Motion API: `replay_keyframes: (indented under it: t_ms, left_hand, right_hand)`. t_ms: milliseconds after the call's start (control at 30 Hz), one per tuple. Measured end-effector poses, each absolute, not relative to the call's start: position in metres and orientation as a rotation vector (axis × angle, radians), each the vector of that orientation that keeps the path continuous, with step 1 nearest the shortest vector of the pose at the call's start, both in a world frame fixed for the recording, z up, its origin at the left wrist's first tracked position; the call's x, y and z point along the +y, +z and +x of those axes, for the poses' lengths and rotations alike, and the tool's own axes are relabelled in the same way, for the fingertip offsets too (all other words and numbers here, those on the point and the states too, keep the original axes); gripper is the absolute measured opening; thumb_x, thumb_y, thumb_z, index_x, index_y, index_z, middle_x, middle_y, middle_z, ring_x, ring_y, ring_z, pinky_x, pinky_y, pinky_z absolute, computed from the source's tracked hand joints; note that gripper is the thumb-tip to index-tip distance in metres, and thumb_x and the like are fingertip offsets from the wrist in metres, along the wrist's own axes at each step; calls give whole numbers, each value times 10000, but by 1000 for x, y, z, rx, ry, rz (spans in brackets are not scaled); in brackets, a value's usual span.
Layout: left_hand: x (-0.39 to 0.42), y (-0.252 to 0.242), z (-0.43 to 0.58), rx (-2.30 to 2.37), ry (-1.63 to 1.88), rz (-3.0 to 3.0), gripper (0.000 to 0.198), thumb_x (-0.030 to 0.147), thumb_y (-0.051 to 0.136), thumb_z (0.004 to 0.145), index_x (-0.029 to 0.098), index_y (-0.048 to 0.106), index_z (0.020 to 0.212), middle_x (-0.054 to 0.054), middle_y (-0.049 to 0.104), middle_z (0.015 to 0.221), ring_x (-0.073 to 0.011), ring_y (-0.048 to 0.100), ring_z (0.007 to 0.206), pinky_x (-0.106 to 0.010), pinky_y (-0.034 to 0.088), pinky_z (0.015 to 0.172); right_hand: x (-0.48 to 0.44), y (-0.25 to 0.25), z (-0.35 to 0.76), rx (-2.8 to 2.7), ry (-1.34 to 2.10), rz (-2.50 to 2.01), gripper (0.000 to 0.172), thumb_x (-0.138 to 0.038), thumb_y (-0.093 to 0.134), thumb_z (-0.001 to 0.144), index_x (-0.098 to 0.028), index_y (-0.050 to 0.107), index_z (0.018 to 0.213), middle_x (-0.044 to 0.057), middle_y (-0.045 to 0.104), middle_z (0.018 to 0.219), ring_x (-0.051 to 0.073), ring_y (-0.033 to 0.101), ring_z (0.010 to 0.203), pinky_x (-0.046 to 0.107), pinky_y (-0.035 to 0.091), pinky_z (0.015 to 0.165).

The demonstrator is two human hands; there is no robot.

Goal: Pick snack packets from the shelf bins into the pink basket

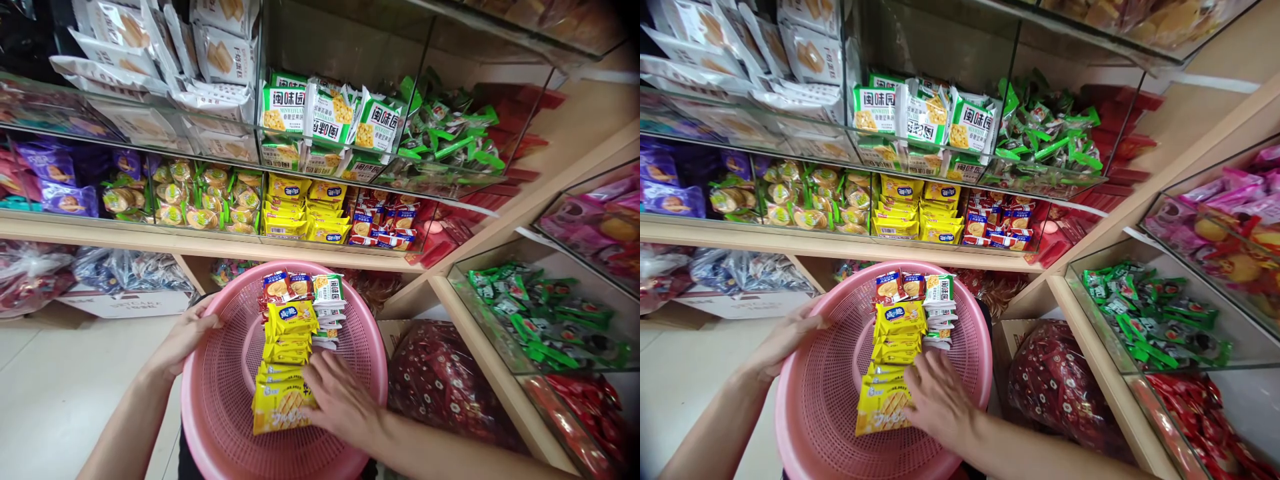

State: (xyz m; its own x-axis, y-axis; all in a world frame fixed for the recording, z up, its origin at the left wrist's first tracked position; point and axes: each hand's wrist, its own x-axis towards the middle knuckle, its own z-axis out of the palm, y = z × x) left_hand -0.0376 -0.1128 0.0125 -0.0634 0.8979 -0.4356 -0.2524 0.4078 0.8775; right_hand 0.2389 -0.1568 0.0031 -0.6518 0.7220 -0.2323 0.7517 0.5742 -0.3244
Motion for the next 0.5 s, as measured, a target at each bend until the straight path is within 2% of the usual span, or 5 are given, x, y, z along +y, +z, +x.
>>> replay_keyframes:
  t_ms: [133, 233, 300, 367, 500]
  left_hand:
    - [-112, 8, -40, 1281, 1065, 652, 665, 135, 672, 579, 203, 577, 1234, -27, 723, 792, -269, 686, 719, -339, 554, 623]
    - [-114, 7, -40, 1270, 1067, 653, 677, 120, 656, 592, 202, 556, 1257, -14, 722, 803, -234, 672, 693, -313, 544, 628]
    - [-114, 8, -39, 1274, 1067, 665, 680, 116, 650, 599, 199, 547, 1266, -2, 720, 792, -210, 659, 661, -286, 532, 610]
    - [-115, 10, -39, 1282, 1064, 661, 685, 118, 646, 611, 204, 530, 1281, 11, 710, 765, -202, 653, 655, -269, 523, 600]
    - [-116, 3, -44, 1340, 1052, 680, 668, 166, 658, 625, 195, 530, 1280, 28, 668, 666, -211, 644, 651, -269, 515, 600]
  right_hand:
    - [-164, -12, 223, 2917, -530, 901, 805, -442, 743, 699, -203, 383, 1378, 189, 492, 1342, 368, 457, 1209, 520, 336, 1024]
    - [-166, -25, 214, 2948, -415, 858, 1017, -391, 802, 640, -243, 219, 1460, 199, 445, 1392, 385, 447, 1232, 537, 345, 1014]
    - [-168, -33, 212, 2979, -280, 871, 992, -330, 761, 691, -251, 162, 1478, 201, 473, 1366, 380, 493, 1182, 542, 394, 959]
    - [-171, -42, 209, 3044, -151, 882, 874, -313, 666, 767, -225, 169, 1481, 205, 532, 1300, 368, 549, 1098, 537, 445, 889]
    - [-170, -72, 191, 3194, 122, 955, 716, -385, 596, 797, -231, 321, 1439, 153, 680, 1054, 325, 639, 836, 486, 531, 697]
